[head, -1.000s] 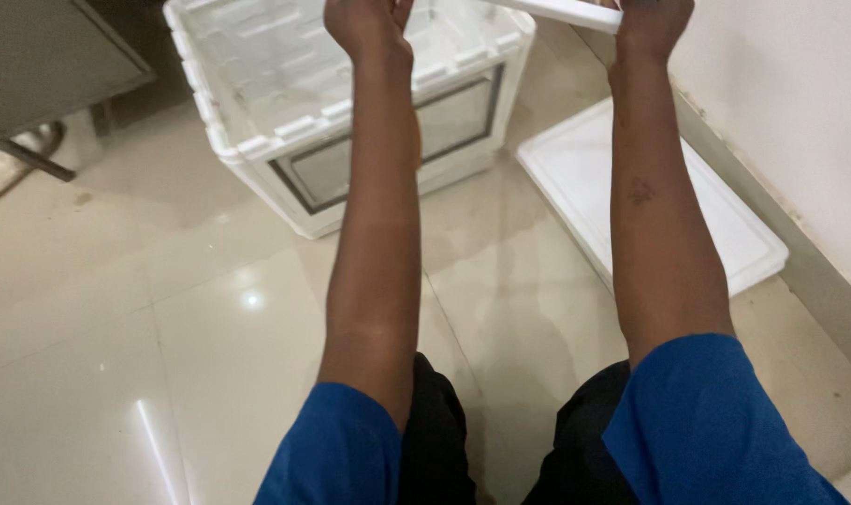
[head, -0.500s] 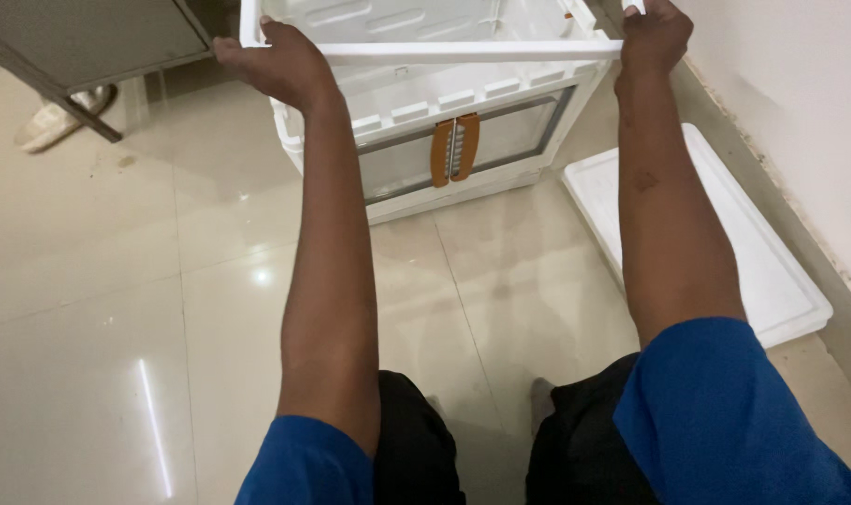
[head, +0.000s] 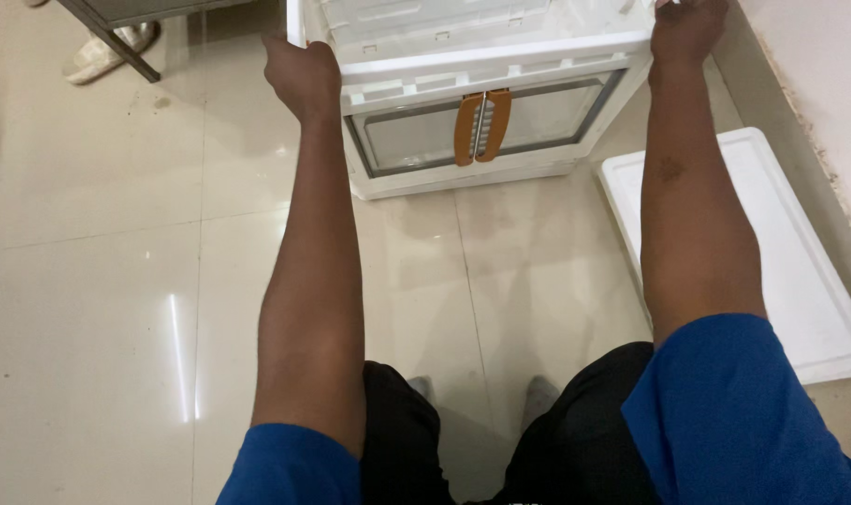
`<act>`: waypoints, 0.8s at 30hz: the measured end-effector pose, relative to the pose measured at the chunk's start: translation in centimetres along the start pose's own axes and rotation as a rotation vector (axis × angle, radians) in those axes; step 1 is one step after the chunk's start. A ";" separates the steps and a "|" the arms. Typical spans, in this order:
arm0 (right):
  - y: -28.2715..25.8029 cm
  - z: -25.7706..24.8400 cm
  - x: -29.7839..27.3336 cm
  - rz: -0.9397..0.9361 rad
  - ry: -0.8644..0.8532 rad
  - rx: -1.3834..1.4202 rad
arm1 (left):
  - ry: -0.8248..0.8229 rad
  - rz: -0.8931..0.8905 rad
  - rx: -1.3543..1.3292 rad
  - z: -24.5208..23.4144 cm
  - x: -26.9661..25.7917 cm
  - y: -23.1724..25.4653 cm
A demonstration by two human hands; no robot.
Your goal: The person assembles a white cooler by unfolding its sides, inserting a frame, and attaching the lid. They repeat the process for a second cooler, stacking the finished units.
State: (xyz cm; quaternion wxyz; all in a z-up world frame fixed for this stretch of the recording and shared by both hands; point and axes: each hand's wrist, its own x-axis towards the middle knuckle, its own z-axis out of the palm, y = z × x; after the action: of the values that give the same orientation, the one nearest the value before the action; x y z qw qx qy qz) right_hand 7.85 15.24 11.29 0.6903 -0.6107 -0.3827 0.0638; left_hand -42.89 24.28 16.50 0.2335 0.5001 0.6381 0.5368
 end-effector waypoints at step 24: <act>0.4 -2.3 1.4 -0.077 -0.231 -0.524 | 0.165 -0.014 0.088 -1.1 -0.8 -0.6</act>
State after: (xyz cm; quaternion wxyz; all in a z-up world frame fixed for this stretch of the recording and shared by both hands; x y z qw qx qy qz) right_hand 10.37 14.28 11.62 0.4627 -0.7419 -0.4853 0.0057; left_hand -43.76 23.10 16.09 0.1617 0.4596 0.6817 0.5457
